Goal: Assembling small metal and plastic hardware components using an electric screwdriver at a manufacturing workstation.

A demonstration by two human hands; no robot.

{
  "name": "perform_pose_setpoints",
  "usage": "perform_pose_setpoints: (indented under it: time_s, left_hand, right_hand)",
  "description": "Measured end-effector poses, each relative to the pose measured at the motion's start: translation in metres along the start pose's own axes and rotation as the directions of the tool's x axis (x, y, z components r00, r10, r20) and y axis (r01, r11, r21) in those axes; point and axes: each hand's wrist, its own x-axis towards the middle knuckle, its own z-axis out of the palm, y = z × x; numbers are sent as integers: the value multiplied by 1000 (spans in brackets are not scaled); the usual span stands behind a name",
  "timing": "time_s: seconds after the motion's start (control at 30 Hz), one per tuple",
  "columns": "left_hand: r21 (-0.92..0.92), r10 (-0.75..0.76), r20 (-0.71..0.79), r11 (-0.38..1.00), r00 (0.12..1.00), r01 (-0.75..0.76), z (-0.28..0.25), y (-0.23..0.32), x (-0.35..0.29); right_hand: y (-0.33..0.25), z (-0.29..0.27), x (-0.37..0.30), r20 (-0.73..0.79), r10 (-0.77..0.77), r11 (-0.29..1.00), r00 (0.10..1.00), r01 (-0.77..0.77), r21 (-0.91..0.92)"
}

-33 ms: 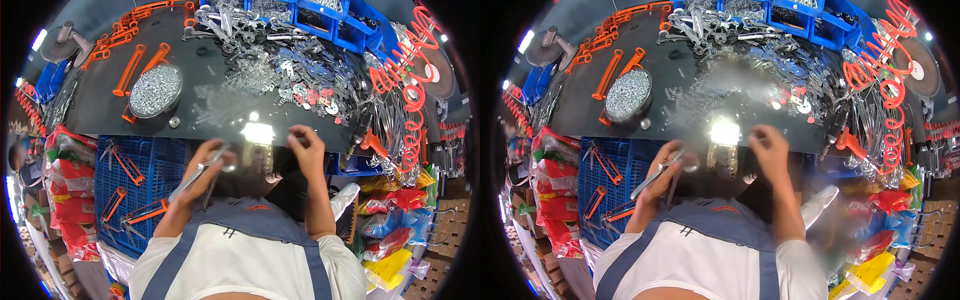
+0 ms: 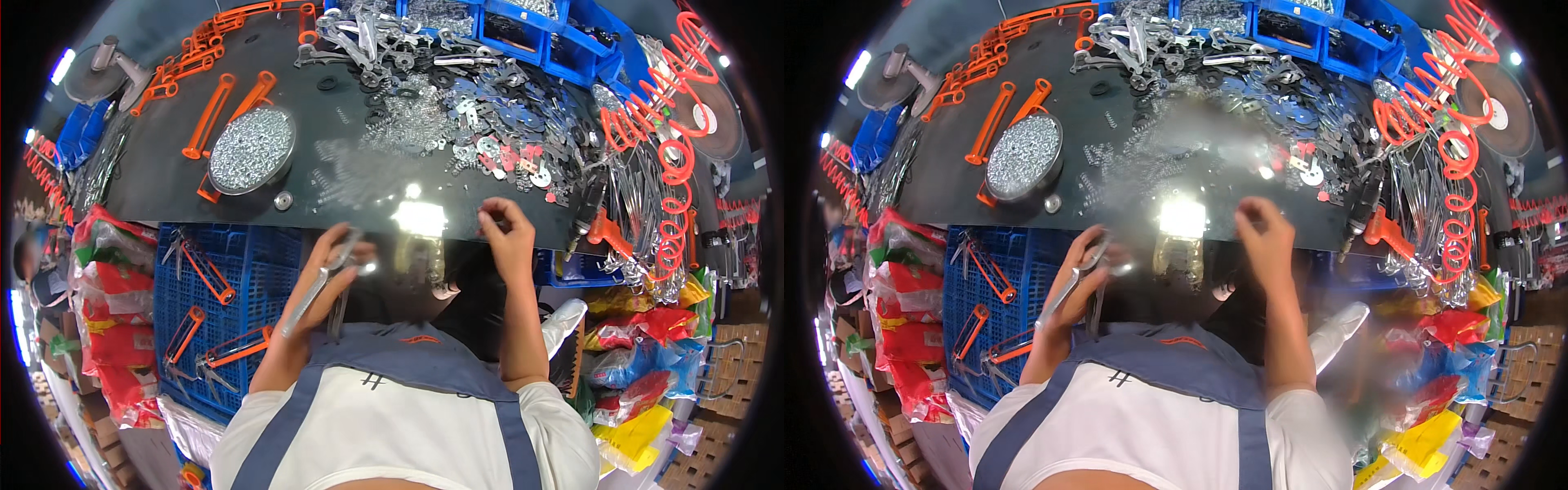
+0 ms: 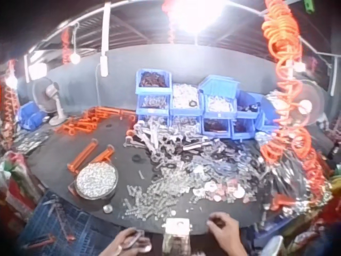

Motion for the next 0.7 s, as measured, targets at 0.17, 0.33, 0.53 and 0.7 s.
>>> perform_pose_setpoints:
  time_s: [0.17,0.33,0.53,0.7]
  left_hand:
    - [-129,-20,-181,992,983,-4,-16,-8,-5]
    - [3,44,-255,999,966,-45,-26,-14,3]
    - [-21,17,-181,1000,983,-21,-34,-14,7]
    - [-75,-23,-146,997,989,12,-35,-20,9]
  right_hand:
    - [22,4,41,19,93,991,996,-90,-102]
    - [8,51,52,245,-82,961,966,142,-236]
    - [6,79,66,309,-20,898,951,153,-412]
    - [19,92,82,369,-29,826,929,230,-515]
